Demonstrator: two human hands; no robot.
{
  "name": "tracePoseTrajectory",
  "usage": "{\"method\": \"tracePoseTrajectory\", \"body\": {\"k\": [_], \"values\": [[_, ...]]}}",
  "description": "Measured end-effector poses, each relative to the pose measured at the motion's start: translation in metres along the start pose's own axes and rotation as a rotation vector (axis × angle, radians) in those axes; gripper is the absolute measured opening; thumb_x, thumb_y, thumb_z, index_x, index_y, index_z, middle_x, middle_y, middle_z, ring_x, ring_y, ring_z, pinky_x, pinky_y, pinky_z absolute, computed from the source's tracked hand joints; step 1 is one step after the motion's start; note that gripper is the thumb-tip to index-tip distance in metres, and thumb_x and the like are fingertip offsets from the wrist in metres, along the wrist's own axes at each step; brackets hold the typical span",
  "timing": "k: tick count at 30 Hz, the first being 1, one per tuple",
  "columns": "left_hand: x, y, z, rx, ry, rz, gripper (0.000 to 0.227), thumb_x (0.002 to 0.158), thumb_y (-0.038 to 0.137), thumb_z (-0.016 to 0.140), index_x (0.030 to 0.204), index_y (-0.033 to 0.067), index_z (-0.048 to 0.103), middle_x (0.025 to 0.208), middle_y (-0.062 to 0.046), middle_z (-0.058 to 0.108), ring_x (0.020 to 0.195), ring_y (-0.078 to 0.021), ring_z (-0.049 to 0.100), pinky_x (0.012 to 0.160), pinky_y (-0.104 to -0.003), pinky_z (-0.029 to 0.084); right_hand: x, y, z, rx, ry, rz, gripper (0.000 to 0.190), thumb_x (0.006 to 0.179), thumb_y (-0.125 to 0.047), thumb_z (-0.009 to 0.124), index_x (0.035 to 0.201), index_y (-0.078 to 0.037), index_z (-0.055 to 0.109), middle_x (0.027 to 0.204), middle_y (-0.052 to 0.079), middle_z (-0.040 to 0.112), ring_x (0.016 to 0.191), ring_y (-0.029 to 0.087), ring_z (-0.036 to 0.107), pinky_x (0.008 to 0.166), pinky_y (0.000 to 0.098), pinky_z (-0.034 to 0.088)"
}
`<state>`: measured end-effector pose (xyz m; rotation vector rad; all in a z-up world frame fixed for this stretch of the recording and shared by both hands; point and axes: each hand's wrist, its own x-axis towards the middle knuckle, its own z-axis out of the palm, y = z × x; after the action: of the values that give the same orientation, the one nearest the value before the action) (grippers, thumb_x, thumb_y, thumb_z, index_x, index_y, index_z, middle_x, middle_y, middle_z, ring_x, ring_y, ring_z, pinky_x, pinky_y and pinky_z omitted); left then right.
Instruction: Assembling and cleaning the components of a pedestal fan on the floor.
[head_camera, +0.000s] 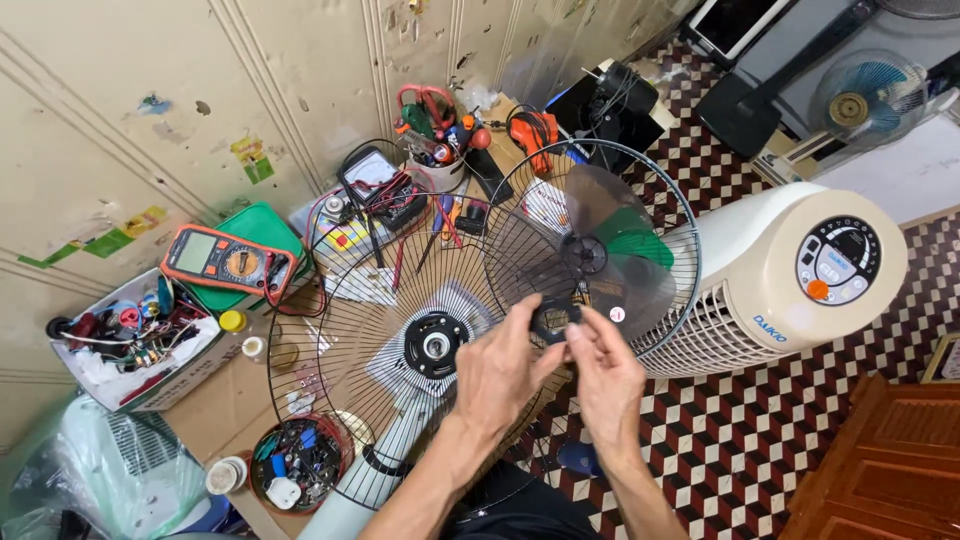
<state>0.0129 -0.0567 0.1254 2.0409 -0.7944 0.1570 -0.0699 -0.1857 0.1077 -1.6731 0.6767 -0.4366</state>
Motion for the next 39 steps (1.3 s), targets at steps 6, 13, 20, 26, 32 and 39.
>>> {"method": "tracePoseTrajectory", "body": {"k": [6,13,20,26,32,39], "values": [[-0.009,0.018,-0.014,-0.086,-0.129,-0.040,0.084,0.079,0.026,0.085,0.147,-0.0021,0.044,0.100,-0.020,0.072,0.077,-0.0309,0.072,0.058,-0.040,0.057,0.074,0.053,-0.058,-0.038,0.236,-0.025,0.042,0.104,-0.012,0.062,0.140,0.008,0.056,0.094,0.012,0.072,0.080,0.016,0.071,0.072,0.0270,0.058],[-0.121,-0.078,-0.088,0.344,0.407,-0.429,0.054,0.087,0.016,0.076,0.136,0.0015,0.058,0.123,-0.019,0.065,0.113,-0.0367,0.062,0.098,-0.046,0.050,0.147,0.167,-0.088,-0.026,0.087,0.179,0.049,0.102,-0.020,0.060,0.140,0.011,0.053,0.109,0.021,0.070,0.086,0.024,0.072,0.076,0.0334,0.059],[-0.213,-0.152,-0.082,-0.497,0.800,-1.030,0.067,0.096,0.029,0.068,0.147,0.0050,0.034,0.134,-0.012,0.058,0.113,-0.0256,0.061,0.092,-0.037,0.053,0.081,0.053,-0.033,0.040,-0.041,0.275,0.071,0.104,-0.053,0.045,0.146,0.003,0.049,0.134,0.021,0.064,0.119,0.029,0.067,0.103,0.0386,0.053],[-0.216,-0.141,-0.071,-0.847,0.472,-1.244,0.051,0.103,0.037,0.042,0.145,0.0084,0.048,0.136,-0.014,0.064,0.115,-0.0268,0.067,0.090,-0.040,0.058,0.045,0.053,-0.013,0.065,-0.271,0.296,0.056,0.099,-0.031,0.058,0.146,-0.002,0.048,0.129,0.022,0.065,0.113,0.032,0.068,0.098,0.0413,0.058],[-0.192,-0.100,-0.099,-0.667,0.504,-1.125,0.050,0.106,0.037,0.037,0.144,0.0064,0.049,0.132,-0.015,0.067,0.113,-0.0259,0.069,0.085,-0.037,0.059,0.042,0.075,-0.013,0.215,-0.168,0.329,0.043,0.106,-0.026,0.045,0.139,0.000,0.050,0.123,0.024,0.068,0.103,0.032,0.074,0.089,0.0412,0.063],[-0.178,-0.091,-0.111,-0.644,0.626,-1.132,0.048,0.109,0.038,0.036,0.139,0.0055,0.054,0.121,-0.014,0.071,0.095,-0.0207,0.071,0.066,-0.029,0.056,0.040,0.066,-0.048,0.345,-0.042,0.204,0.063,0.107,-0.047,0.037,0.146,0.001,0.045,0.130,0.024,0.065,0.114,0.032,0.068,0.098,0.0420,0.058]]}}
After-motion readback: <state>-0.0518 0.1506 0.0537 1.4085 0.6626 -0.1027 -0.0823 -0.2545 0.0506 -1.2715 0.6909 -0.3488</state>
